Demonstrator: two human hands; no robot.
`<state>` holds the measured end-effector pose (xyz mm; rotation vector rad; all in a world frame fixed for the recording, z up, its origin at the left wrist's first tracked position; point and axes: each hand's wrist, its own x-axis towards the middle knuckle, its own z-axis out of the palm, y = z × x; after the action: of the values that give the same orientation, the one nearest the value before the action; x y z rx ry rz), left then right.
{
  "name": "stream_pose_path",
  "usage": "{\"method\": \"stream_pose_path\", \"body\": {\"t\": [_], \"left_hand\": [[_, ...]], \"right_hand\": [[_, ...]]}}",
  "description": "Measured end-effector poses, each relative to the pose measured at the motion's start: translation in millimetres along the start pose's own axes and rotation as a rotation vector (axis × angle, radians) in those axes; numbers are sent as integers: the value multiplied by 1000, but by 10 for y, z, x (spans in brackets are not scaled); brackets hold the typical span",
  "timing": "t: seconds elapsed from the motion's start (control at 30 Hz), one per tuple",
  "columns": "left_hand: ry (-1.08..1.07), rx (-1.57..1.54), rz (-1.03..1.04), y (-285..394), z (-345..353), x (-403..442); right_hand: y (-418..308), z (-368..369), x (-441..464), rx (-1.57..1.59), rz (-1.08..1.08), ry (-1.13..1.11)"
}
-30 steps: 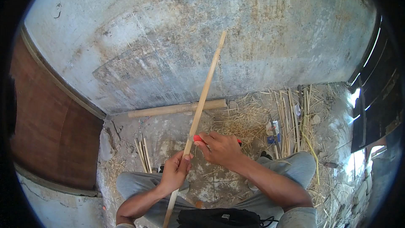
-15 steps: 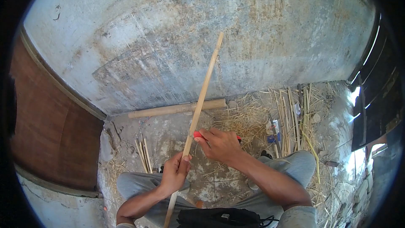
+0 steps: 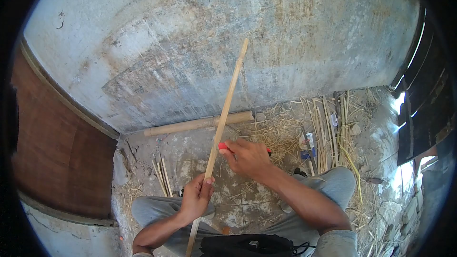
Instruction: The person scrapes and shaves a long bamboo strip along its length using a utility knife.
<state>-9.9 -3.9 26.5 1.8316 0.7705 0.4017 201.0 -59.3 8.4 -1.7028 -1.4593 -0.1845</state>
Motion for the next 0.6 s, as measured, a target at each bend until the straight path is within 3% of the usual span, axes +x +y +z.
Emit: {"method": "stream_pose_path", "body": {"t": [0.2, 0.27, 0.43, 0.6], "left_hand": [[-86, 2, -36, 4, 47, -166], [-132, 27, -32, 22, 65, -271], [-178, -15, -21, 64, -19, -242], [-275, -259, -202, 45, -77, -53]], "right_hand": [[456, -176, 247, -10, 144, 108], [570, -429, 402, -78, 500, 82], [596, -656, 547, 8, 562, 243], [581, -482, 442, 294, 650, 243]]}}
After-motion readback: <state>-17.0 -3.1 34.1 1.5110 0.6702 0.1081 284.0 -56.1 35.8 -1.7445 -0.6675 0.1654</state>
